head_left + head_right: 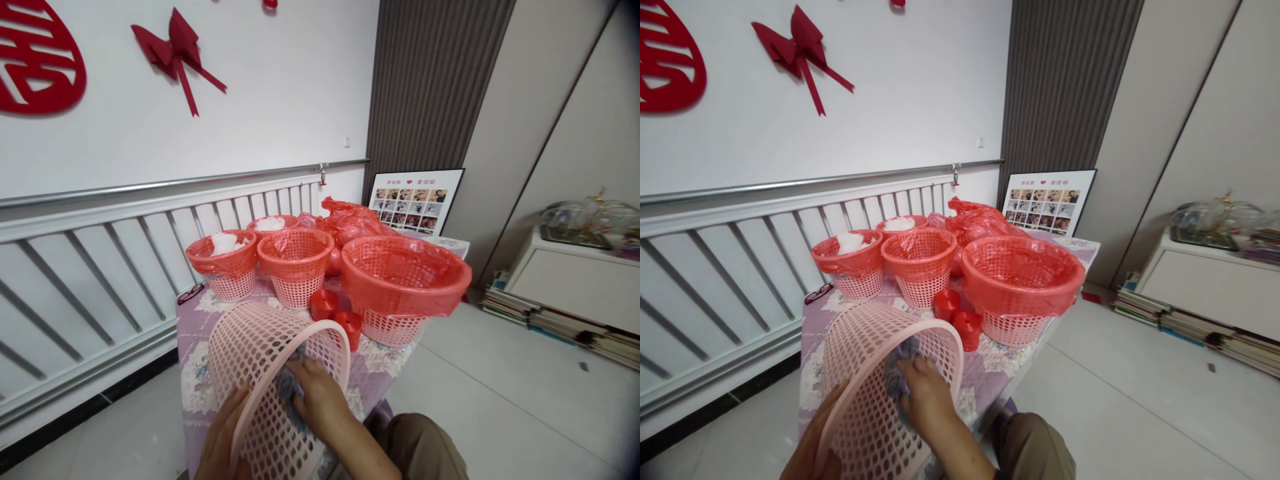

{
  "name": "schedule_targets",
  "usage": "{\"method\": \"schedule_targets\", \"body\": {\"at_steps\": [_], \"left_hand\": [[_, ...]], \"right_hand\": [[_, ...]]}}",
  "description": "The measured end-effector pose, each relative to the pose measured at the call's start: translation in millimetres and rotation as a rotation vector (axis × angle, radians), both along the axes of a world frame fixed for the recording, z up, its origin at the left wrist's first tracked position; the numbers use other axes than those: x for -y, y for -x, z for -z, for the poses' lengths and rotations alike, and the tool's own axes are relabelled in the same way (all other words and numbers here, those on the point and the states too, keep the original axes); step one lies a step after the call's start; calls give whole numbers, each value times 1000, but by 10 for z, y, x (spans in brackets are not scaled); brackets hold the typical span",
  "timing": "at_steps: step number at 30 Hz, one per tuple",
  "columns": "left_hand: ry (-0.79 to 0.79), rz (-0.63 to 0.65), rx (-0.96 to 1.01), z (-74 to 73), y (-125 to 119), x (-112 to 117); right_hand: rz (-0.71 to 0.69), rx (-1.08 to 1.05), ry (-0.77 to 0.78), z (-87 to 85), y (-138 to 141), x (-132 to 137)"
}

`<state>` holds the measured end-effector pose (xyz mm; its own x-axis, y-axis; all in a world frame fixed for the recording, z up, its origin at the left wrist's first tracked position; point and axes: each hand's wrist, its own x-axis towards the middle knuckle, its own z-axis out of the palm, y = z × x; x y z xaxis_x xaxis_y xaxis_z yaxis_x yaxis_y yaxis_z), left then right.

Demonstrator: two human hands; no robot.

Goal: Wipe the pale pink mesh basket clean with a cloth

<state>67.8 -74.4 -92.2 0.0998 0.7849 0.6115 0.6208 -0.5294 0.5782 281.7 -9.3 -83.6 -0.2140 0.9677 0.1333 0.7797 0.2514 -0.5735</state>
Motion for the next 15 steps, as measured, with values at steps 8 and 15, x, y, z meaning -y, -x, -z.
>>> {"method": "schedule_targets", "body": {"at_steps": [8,15], "left_hand": [[-5,-21,26,8,-14,15],[-18,-121,93,31,-44,73]], "right_hand": [[55,99,124,355,146,94],[27,-138,129,597,297,357]]}}
